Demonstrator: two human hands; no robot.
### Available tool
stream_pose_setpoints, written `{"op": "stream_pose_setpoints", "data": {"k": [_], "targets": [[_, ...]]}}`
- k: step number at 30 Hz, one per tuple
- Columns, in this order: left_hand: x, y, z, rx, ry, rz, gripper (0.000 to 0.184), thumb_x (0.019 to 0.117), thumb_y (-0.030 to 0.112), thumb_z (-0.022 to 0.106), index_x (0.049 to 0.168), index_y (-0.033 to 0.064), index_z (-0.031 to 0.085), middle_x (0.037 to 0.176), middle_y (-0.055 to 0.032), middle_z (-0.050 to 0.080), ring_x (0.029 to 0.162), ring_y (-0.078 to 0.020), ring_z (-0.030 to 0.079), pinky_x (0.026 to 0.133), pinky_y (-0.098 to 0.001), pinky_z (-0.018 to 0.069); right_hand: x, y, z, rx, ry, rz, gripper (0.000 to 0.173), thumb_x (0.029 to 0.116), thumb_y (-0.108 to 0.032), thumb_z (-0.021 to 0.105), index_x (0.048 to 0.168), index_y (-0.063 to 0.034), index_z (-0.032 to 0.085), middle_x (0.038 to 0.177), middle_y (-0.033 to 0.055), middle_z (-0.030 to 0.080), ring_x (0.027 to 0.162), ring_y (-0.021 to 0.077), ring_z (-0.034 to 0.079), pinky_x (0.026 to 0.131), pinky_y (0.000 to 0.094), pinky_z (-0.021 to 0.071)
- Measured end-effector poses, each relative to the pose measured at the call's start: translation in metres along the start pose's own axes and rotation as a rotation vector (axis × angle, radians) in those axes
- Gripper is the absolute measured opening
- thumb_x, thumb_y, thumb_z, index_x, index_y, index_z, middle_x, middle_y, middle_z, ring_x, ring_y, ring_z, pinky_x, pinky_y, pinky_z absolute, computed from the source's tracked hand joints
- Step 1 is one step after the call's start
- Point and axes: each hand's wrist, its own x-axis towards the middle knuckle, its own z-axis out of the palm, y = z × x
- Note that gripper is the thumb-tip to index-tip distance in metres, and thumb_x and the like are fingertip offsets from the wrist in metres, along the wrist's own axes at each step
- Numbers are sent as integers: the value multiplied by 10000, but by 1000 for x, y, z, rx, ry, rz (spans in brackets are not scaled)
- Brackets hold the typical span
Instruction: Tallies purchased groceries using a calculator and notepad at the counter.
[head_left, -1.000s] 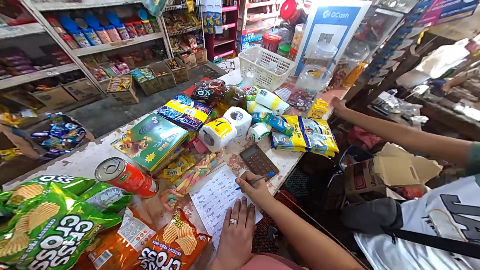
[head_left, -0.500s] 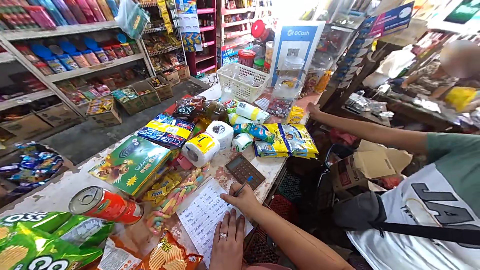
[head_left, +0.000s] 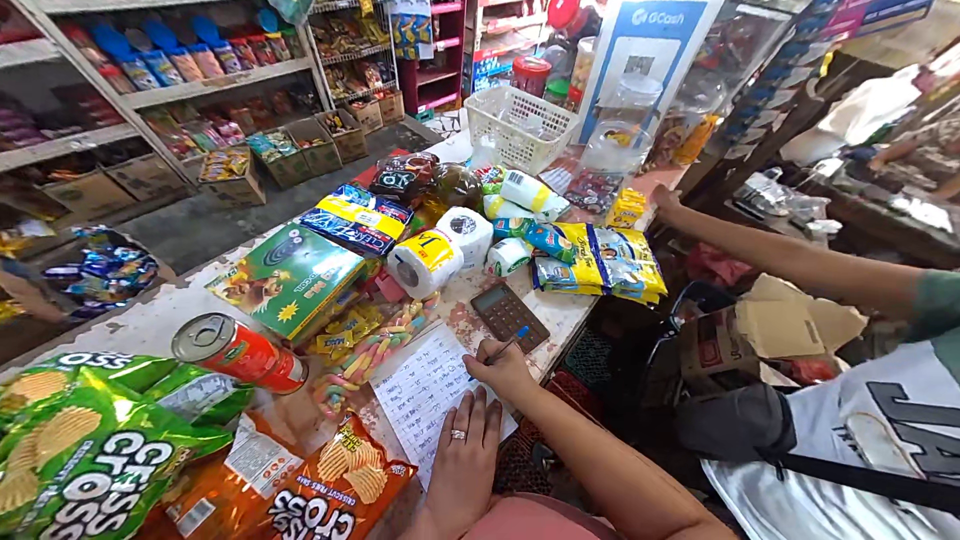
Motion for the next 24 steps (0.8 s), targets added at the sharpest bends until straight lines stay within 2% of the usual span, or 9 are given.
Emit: {"op": "stream_pose_setpoints", "data": {"k": [5, 24], "targets": [[0, 1, -2, 6, -4, -5, 531, 849, 268, 748, 1343, 95, 659, 1427, -165, 611, 1314, -344, 596, 1022, -496, 522, -2, -1, 0, -71, -35, -21, 342, 896, -168, 666, 611, -143, 478, 567, -106, 429, 525, -26, 394, 524, 190, 323], [1, 0, -1, -24, -13, -3, 541, 844, 238, 738, 1352, 74, 653, 1428, -187, 605, 1310, -364, 598, 1019, -521, 521, 3, 1, -1, -75, 5, -59, 288, 912, -129, 622, 650, -106, 505, 594, -81, 444, 552, -17, 415, 537, 186, 341]]}}
